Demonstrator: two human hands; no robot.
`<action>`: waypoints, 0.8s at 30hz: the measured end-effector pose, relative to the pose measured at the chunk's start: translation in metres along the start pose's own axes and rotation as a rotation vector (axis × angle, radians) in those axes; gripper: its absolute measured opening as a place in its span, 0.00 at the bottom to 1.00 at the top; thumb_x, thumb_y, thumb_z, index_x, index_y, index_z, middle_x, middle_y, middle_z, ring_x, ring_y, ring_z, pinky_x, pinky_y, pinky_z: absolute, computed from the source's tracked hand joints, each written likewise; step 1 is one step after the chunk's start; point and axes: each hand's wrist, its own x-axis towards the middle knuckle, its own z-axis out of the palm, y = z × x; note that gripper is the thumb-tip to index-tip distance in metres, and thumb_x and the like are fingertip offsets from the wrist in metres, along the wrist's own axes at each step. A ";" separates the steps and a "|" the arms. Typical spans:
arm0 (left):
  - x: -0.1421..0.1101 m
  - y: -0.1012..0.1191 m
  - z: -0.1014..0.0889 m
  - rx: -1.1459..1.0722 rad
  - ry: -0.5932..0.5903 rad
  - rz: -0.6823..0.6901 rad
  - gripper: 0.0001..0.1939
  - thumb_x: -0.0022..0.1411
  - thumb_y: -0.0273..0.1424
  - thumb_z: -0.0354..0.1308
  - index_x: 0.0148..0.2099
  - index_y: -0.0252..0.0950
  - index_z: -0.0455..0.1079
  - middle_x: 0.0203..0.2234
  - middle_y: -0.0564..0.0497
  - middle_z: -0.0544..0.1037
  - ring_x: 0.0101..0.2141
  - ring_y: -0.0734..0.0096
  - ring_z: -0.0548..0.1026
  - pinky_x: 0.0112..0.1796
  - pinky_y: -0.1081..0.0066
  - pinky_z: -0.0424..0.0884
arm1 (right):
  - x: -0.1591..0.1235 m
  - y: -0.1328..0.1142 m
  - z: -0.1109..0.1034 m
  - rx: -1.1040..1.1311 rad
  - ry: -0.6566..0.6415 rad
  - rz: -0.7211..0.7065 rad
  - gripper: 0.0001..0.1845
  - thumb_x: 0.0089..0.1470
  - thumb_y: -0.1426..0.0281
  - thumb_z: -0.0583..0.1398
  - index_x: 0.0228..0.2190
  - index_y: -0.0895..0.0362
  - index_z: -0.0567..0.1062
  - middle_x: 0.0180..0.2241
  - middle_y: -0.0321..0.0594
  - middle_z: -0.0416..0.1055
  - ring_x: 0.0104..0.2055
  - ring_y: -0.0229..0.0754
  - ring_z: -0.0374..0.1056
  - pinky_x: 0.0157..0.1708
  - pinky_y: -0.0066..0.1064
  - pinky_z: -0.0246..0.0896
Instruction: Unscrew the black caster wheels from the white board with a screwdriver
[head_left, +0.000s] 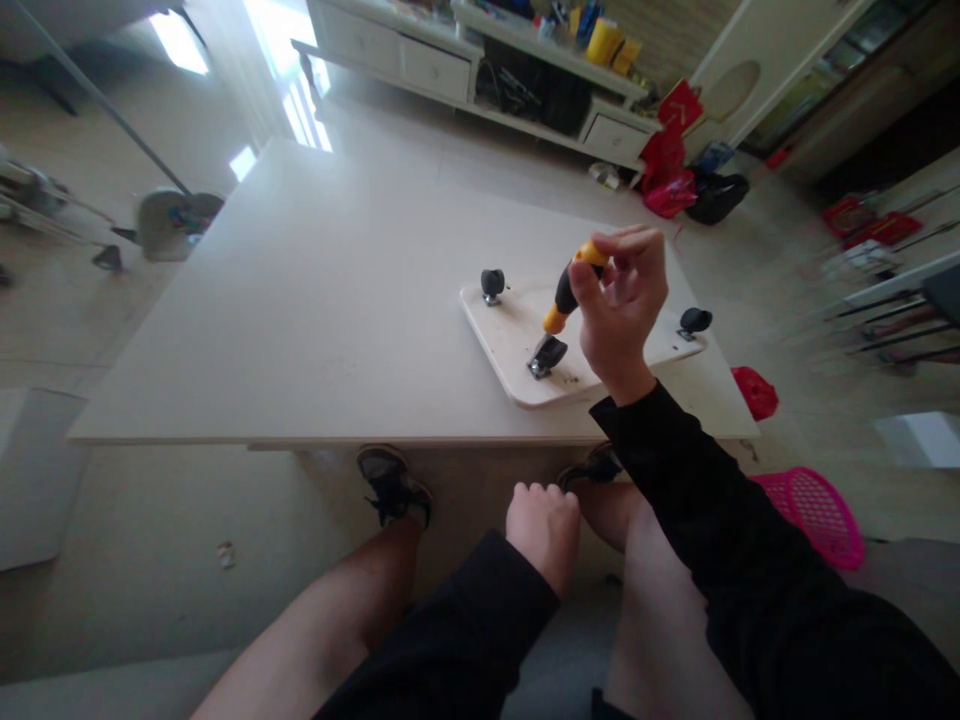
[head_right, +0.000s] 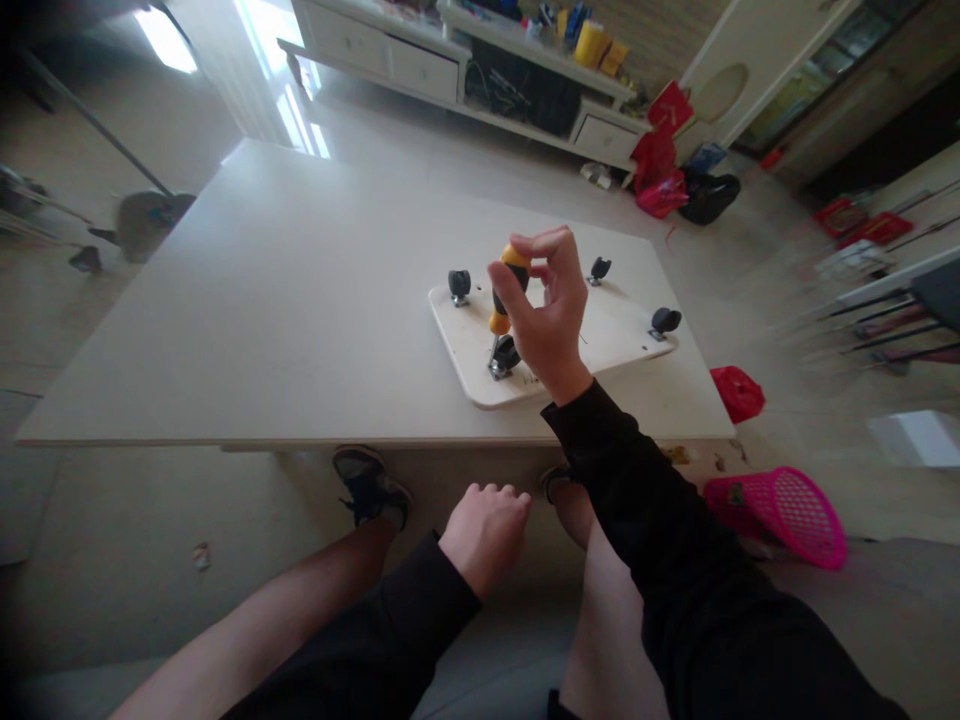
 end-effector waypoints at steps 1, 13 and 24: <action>0.000 0.000 0.000 -0.001 -0.001 0.000 0.20 0.77 0.24 0.47 0.59 0.31 0.77 0.54 0.36 0.82 0.57 0.49 0.80 0.57 0.55 0.72 | 0.000 -0.001 -0.001 0.031 -0.038 0.020 0.16 0.66 0.47 0.62 0.46 0.43 0.74 0.45 0.35 0.73 0.48 0.43 0.76 0.47 0.42 0.76; 0.000 -0.002 0.003 0.003 0.020 0.009 0.19 0.75 0.25 0.48 0.59 0.32 0.77 0.53 0.36 0.82 0.55 0.49 0.81 0.55 0.55 0.73 | 0.002 -0.005 0.000 -0.041 -0.004 -0.016 0.15 0.63 0.51 0.67 0.42 0.45 0.74 0.42 0.34 0.70 0.48 0.42 0.76 0.43 0.39 0.75; 0.000 -0.002 0.004 -0.008 0.017 0.004 0.19 0.76 0.25 0.47 0.59 0.32 0.77 0.53 0.36 0.82 0.55 0.49 0.80 0.55 0.54 0.72 | 0.003 0.001 -0.002 -0.051 -0.103 0.015 0.17 0.63 0.51 0.67 0.48 0.44 0.74 0.47 0.35 0.75 0.50 0.43 0.77 0.48 0.40 0.78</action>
